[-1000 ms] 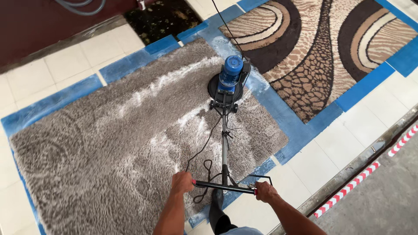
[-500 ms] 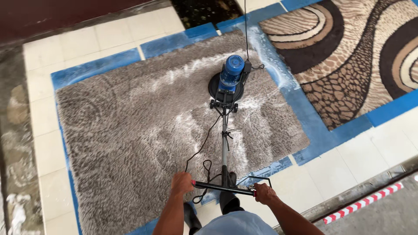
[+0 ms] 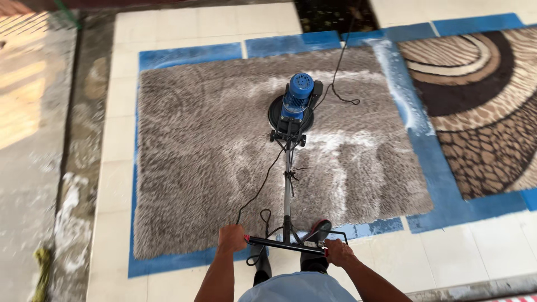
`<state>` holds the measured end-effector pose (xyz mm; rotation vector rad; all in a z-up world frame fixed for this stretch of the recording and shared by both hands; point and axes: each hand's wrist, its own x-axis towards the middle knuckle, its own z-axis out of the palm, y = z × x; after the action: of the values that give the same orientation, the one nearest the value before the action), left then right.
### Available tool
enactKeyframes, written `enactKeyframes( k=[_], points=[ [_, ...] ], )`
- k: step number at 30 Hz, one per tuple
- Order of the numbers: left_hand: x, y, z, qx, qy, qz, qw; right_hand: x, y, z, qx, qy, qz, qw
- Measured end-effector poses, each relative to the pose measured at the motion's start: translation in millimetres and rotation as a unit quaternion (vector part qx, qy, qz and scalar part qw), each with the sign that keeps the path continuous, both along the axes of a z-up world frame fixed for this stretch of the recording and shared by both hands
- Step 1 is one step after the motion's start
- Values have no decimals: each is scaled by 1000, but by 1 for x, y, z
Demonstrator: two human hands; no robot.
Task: The person operates a floor buffer to clean two adjacent carpets laid out on a tiled floor. They guide the machine back and forth across the surfaces, creating visible foam as they work on a plain grey carpet and then a patterned brown and beige carpet.
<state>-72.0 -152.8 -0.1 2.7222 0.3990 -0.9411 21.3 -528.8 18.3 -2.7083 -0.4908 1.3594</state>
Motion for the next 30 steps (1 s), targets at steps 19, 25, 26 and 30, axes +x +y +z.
enactKeyframes(
  k=[19, 25, 26, 30],
  points=[
    [-134, 50, 10, -7, 36, 199, 979, 1, 108, -7, -1, -14, 219, 976],
    [-158, 60, 16, 19, -8, 244, 969, 11, 141, -16, -6, -5, 242, 970],
    [-162, 62, 17, 18, -10, 255, 967, 12, 148, -18, -8, -11, 249, 968],
    [-175, 66, 22, 10, -8, 295, 955, 15, 174, -25, -27, -11, 262, 965]
  ],
)
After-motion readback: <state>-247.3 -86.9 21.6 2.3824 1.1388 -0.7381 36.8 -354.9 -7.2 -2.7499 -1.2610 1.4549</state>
